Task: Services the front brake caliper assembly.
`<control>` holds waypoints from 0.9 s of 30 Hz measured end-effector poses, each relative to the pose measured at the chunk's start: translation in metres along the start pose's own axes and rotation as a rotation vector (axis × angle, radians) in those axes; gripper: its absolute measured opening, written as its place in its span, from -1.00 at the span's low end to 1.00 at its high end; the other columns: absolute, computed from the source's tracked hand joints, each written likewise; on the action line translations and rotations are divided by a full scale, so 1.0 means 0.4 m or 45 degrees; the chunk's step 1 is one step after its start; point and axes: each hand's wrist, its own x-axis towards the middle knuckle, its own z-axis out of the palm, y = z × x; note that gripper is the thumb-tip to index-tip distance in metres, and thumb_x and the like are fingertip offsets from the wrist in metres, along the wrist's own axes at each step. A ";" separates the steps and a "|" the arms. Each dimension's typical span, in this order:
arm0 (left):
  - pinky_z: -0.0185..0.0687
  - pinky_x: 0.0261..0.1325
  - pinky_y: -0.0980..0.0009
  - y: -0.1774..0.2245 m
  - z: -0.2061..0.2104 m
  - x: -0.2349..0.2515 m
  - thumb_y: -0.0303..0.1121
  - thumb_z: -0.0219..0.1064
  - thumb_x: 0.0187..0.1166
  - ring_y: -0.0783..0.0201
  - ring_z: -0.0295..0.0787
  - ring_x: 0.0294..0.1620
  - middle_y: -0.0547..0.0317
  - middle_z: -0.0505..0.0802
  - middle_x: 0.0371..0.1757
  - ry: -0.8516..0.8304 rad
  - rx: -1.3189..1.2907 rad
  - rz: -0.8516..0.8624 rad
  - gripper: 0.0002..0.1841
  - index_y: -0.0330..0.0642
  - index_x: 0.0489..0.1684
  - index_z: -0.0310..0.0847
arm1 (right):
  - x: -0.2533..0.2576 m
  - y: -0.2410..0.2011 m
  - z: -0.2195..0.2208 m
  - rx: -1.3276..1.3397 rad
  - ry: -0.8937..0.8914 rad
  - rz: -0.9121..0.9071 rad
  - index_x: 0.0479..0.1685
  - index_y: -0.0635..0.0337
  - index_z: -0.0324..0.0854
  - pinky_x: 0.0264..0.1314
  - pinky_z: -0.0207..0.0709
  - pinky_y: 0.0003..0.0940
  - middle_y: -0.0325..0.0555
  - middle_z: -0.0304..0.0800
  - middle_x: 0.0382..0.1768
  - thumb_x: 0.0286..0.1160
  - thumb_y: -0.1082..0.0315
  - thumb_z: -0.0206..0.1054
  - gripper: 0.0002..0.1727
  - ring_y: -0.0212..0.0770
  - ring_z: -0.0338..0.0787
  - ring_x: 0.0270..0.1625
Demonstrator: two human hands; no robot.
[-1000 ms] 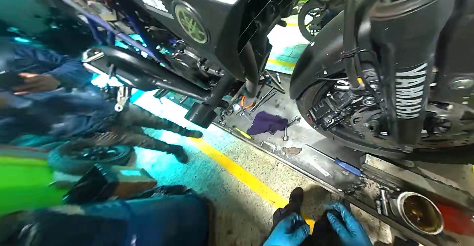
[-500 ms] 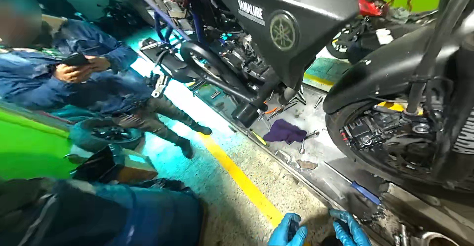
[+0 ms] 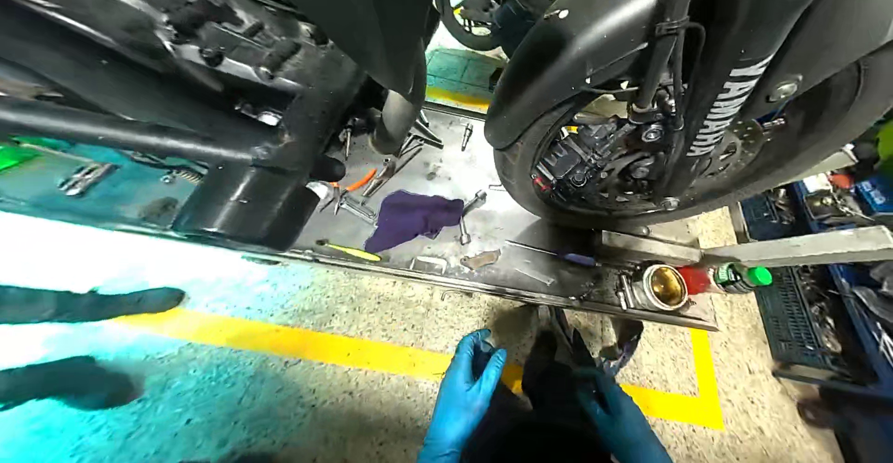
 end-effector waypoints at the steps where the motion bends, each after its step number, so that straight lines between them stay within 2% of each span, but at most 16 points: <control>1: 0.76 0.07 0.24 0.015 -0.006 0.016 0.02 0.32 0.54 0.25 0.79 -0.06 0.03 0.79 0.06 0.025 0.057 0.018 -0.35 -0.32 0.46 0.49 | 0.009 0.015 -0.005 0.001 0.023 0.030 0.51 0.09 0.56 0.26 0.68 0.11 0.02 0.81 0.21 0.67 0.12 0.24 -0.51 -0.02 0.85 0.13; 4: 0.72 0.25 0.08 0.110 -0.027 0.090 0.11 0.34 0.49 0.14 0.80 0.18 -0.01 0.78 0.29 0.171 0.216 0.109 -0.26 -0.24 0.56 0.44 | 0.059 0.030 -0.033 -0.061 0.112 0.032 0.52 0.09 0.55 0.30 0.68 0.08 -0.01 0.80 0.26 0.68 0.10 0.21 -0.50 -0.04 0.85 0.17; 8: 0.66 0.37 -0.03 0.321 -0.009 0.188 0.08 0.39 0.46 0.05 0.76 0.30 -0.07 0.77 0.33 0.348 0.398 0.447 -0.27 -0.26 0.53 0.47 | 0.135 0.040 -0.078 -0.224 0.242 -0.052 0.50 0.09 0.59 0.39 0.61 0.09 0.06 0.75 0.33 0.64 0.11 0.21 -0.50 0.04 0.80 0.27; 11: 0.57 0.41 -0.19 0.473 0.080 0.245 0.02 0.53 0.39 -0.17 0.66 0.41 -0.23 0.68 0.44 0.465 0.716 0.696 -0.22 -0.32 0.54 0.46 | 0.178 0.061 -0.118 -0.232 0.282 -0.028 0.52 0.06 0.60 0.41 0.60 0.06 0.05 0.76 0.34 0.65 0.12 0.21 -0.50 0.02 0.80 0.29; 14: 0.35 0.59 -0.23 0.570 0.194 0.320 0.11 0.56 0.31 -0.27 0.41 0.64 -0.28 0.51 0.64 0.580 1.031 0.837 -0.06 -0.29 0.66 0.35 | 0.241 0.071 -0.157 -0.349 0.302 -0.026 0.56 0.05 0.58 0.55 0.50 0.11 0.09 0.70 0.44 0.67 0.13 0.20 -0.49 0.09 0.70 0.46; 16: 0.38 0.55 -0.25 0.607 0.239 0.376 0.19 0.58 0.25 -0.27 0.43 0.62 -0.27 0.53 0.61 0.641 1.114 0.800 0.01 -0.24 0.70 0.32 | 0.299 0.063 -0.180 -0.479 0.307 -0.069 0.63 0.05 0.52 0.64 0.39 0.12 0.11 0.64 0.52 0.68 0.17 0.15 -0.46 0.13 0.59 0.59; 18: 0.44 0.43 -0.32 0.622 0.257 0.415 0.20 0.62 0.25 -0.32 0.52 0.51 -0.30 0.60 0.52 0.662 1.080 0.690 -0.02 -0.19 0.67 0.39 | 0.364 0.055 -0.186 -0.624 0.322 -0.144 0.68 0.06 0.47 0.57 0.41 0.18 0.13 0.61 0.54 0.63 0.26 0.15 -0.43 0.19 0.58 0.58; 20: 0.52 0.30 -0.36 0.633 0.260 0.425 0.12 0.65 0.26 -0.38 0.56 0.41 -0.33 0.62 0.44 0.664 1.016 0.566 -0.11 -0.13 0.62 0.48 | 0.428 0.038 -0.188 -0.712 0.321 -0.223 0.72 0.10 0.39 0.53 0.43 0.23 0.13 0.53 0.61 0.59 0.42 0.14 -0.38 0.23 0.55 0.59; 21: 0.54 0.26 -0.36 0.642 0.260 0.425 0.07 0.67 0.25 -0.37 0.57 0.38 -0.33 0.63 0.40 0.664 1.022 0.520 -0.15 -0.11 0.59 0.51 | 0.459 0.028 -0.189 -0.726 0.315 -0.278 0.72 0.16 0.38 0.51 0.44 0.24 0.16 0.51 0.63 0.60 0.48 0.08 -0.38 0.25 0.55 0.59; 23: 0.53 0.28 -0.35 0.658 0.248 0.417 0.04 0.71 0.15 -0.34 0.60 0.36 -0.30 0.67 0.39 0.642 1.108 0.412 -0.14 -0.10 0.55 0.56 | 0.517 0.011 -0.186 -0.699 0.172 -0.307 0.73 0.35 0.27 0.60 0.32 0.28 0.33 0.40 0.66 0.71 0.50 -0.13 -0.42 0.32 0.44 0.67; 25: 0.56 0.26 -0.32 0.679 0.222 0.387 0.03 0.69 0.12 -0.26 0.66 0.32 -0.22 0.71 0.37 0.511 1.188 0.321 -0.13 -0.01 0.59 0.56 | 0.578 0.027 -0.145 -0.734 0.296 -0.358 0.61 0.44 0.41 0.50 0.43 0.31 0.43 0.55 0.50 0.68 0.55 -0.08 -0.48 0.39 0.56 0.54; 26: 0.63 0.19 -0.27 0.693 0.204 0.365 -0.01 0.70 0.11 -0.16 0.71 0.23 -0.13 0.73 0.32 0.381 1.152 0.279 -0.16 0.05 0.56 0.59 | 0.586 0.020 -0.145 -0.755 0.306 -0.357 0.56 0.46 0.45 0.47 0.44 0.30 0.44 0.57 0.46 0.66 0.59 -0.03 -0.51 0.39 0.57 0.51; 27: 0.73 0.07 -0.12 0.709 0.185 0.345 -0.07 0.72 0.12 0.01 0.77 0.10 0.00 0.77 0.23 0.208 1.053 0.238 -0.25 0.09 0.47 0.66 | 0.589 0.009 -0.155 -0.775 0.268 -0.348 0.48 0.50 0.49 0.46 0.44 0.30 0.46 0.58 0.42 0.64 0.61 0.00 -0.54 0.40 0.57 0.50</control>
